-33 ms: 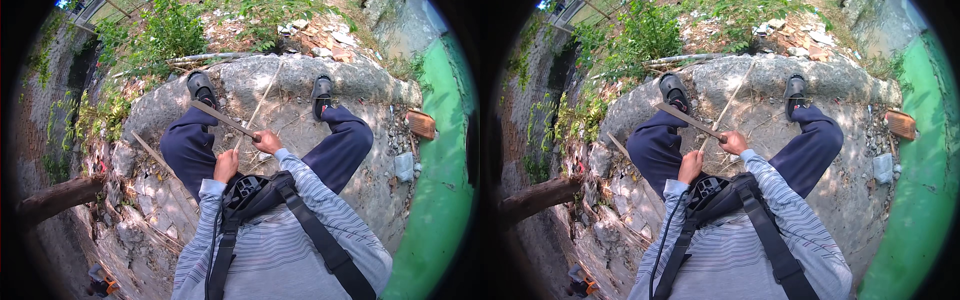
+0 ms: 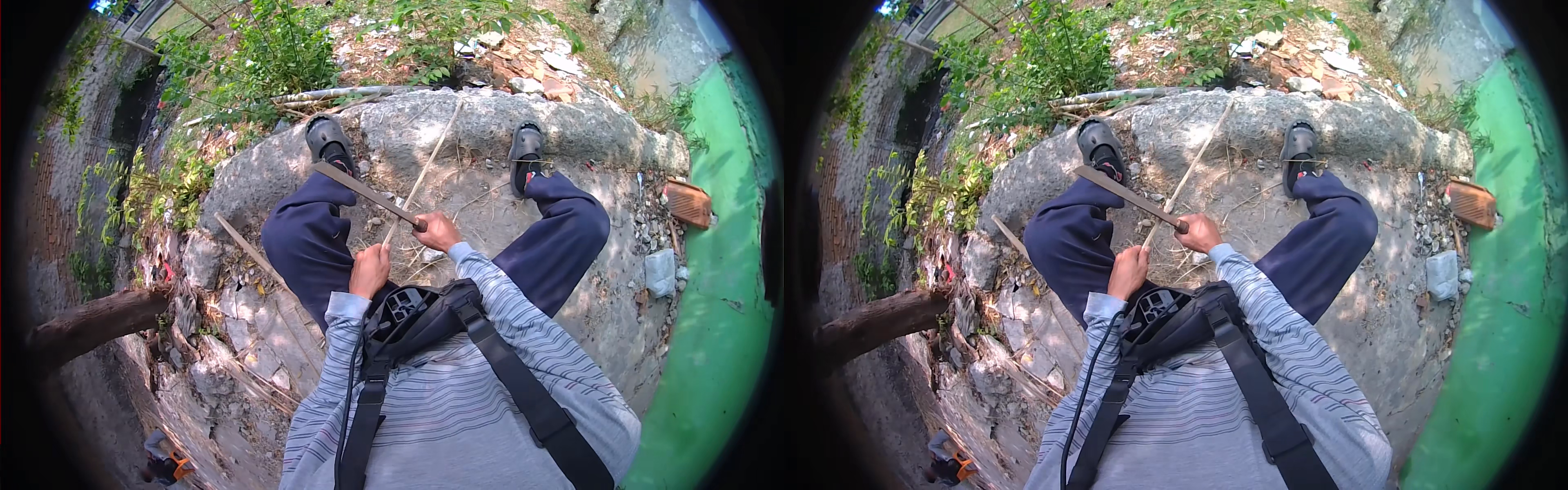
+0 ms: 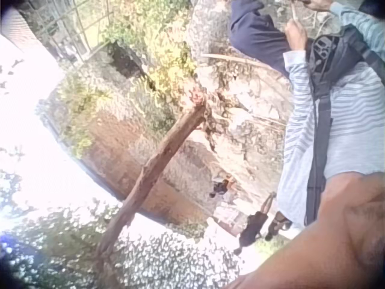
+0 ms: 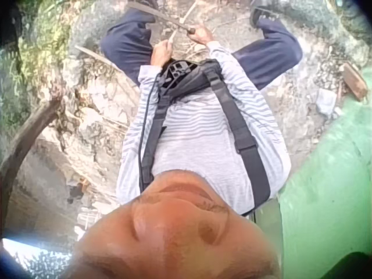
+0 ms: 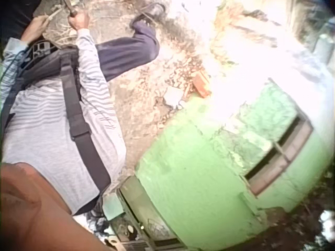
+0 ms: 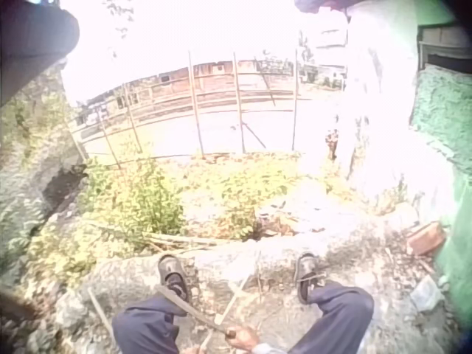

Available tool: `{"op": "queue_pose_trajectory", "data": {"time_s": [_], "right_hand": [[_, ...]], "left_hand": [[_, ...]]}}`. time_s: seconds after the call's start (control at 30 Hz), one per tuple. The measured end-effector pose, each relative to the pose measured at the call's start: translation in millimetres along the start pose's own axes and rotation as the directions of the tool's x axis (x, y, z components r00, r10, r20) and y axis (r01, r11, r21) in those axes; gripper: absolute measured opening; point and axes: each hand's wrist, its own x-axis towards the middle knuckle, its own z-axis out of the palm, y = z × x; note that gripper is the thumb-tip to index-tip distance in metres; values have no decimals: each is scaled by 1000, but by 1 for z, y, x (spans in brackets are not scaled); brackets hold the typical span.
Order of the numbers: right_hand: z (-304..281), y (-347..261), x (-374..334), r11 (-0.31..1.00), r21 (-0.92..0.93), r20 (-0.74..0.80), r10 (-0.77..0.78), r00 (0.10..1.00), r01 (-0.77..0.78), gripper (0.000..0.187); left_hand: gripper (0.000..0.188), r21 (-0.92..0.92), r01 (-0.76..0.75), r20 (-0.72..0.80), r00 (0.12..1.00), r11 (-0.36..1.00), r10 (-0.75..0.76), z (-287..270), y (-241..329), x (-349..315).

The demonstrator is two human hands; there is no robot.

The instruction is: The person smooths and shaves a thin bamboo stick using a machete.

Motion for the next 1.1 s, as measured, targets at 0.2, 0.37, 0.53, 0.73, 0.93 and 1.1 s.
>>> {"op": "queue_pose_trajectory", "data": {"time_s": [0.2,0.37,0.53,0.73,0.93,1.1], "right_hand": [[6,1,6,989,93,-9,116,993,-115,27],[10,7,10,994,85,-37,72,997,-69,29],[15,19,17,981,112,-34,161,986,-157,29],[18,-2,18,994,91,-47,60,997,-56,26],[7,59,40,982,137,-191,154,969,-129,29],[7,37,38,976,193,-132,124,984,-97,31]], "left_hand": [[42,-23,99,120,988,995,-95,-9,6,5],[47,-39,143,183,974,989,-134,-10,6,8],[51,-42,133,189,974,990,-122,1,-6,13],[52,-219,259,290,938,941,-190,-3,-24,20],[53,-280,325,371,904,903,-210,15,-29,21],[47,-453,304,331,930,838,-158,13,-44,20]]}}
